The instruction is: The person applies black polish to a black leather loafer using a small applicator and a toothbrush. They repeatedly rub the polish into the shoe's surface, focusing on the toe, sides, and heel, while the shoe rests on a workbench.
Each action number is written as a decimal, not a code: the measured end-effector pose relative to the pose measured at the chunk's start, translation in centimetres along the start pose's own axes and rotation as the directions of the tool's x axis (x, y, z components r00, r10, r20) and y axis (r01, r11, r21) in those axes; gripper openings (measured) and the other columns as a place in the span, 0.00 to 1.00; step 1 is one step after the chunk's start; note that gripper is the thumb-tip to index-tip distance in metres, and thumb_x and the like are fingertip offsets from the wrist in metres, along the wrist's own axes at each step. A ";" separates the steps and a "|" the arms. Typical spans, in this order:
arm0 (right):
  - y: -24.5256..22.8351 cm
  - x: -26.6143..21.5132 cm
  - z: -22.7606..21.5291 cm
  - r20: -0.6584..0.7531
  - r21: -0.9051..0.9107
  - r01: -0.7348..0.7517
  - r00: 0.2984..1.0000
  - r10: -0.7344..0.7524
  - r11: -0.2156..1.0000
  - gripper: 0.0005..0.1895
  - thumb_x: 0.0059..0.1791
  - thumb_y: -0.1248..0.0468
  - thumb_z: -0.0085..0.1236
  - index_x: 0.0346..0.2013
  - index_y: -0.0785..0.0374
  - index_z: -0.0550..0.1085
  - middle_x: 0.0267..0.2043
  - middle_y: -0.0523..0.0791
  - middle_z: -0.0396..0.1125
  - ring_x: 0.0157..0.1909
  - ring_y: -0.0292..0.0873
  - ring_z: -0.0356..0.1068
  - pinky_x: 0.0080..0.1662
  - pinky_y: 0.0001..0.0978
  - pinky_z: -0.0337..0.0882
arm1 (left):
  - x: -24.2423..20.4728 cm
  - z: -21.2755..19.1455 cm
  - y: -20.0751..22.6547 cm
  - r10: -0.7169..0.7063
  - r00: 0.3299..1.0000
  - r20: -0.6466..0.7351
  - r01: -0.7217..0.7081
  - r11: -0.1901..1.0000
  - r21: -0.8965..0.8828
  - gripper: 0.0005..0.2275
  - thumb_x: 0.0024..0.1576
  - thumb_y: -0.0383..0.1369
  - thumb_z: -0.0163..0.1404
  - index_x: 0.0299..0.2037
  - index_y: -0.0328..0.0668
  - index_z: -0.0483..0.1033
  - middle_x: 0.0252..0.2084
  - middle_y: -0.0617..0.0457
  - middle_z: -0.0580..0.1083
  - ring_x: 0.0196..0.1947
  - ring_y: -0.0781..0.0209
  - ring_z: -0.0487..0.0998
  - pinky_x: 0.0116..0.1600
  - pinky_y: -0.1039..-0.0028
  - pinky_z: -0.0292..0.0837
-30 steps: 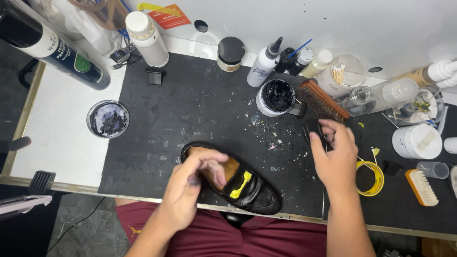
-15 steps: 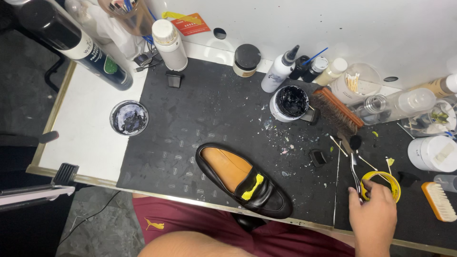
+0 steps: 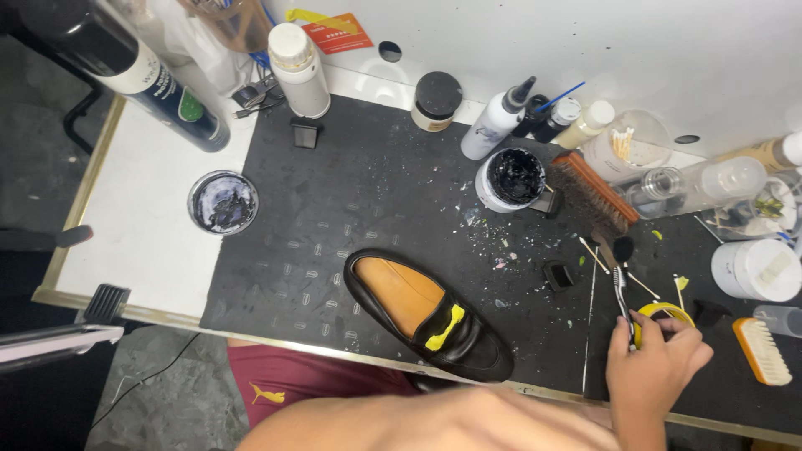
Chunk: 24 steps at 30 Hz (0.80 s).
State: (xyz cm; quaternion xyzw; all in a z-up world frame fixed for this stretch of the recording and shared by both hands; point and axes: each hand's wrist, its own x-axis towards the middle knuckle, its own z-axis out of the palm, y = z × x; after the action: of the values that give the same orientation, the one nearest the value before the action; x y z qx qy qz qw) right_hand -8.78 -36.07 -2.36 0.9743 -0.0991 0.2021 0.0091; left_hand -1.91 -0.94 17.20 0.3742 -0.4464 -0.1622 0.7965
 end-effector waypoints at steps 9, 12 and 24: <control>-7.4 8.1 -3.9 0.239 0.706 -0.233 0.967 0.084 0.669 0.09 0.55 0.70 0.51 0.48 0.69 0.75 0.47 0.49 0.67 0.34 0.43 0.68 0.38 0.32 0.70 | -7.8 -2.4 -5.5 -0.222 0.652 -0.725 0.641 0.672 0.371 0.20 0.63 0.47 0.42 0.46 0.32 0.68 0.39 0.45 0.72 0.38 0.57 0.75 0.47 0.70 0.73; -10.1 12.2 -3.4 0.120 0.664 0.069 0.973 -0.198 0.745 0.11 0.54 0.71 0.50 0.50 0.66 0.76 0.46 0.51 0.68 0.46 0.50 0.72 0.49 0.37 0.71 | -8.9 -2.3 -6.8 -0.172 0.636 -0.752 0.697 0.546 0.465 0.19 0.60 0.44 0.46 0.48 0.32 0.66 0.40 0.44 0.73 0.39 0.55 0.76 0.47 0.68 0.73; -13.9 18.5 -3.1 0.393 0.408 0.052 0.891 -0.227 0.911 0.07 0.52 0.63 0.55 0.44 0.56 0.79 0.44 0.47 0.68 0.44 0.53 0.72 0.47 0.46 0.71 | -9.6 -4.6 -8.7 -0.452 0.607 -0.653 0.728 0.646 0.229 0.28 0.65 0.54 0.35 0.60 0.35 0.59 0.46 0.36 0.75 0.49 0.51 0.78 0.57 0.64 0.71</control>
State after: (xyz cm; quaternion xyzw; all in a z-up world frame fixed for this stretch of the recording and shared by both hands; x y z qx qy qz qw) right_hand 9.35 -25.74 8.06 0.9815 0.0147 -0.0043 -0.1908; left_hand -2.65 1.04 3.61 0.7162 -0.0722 -0.1979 0.6654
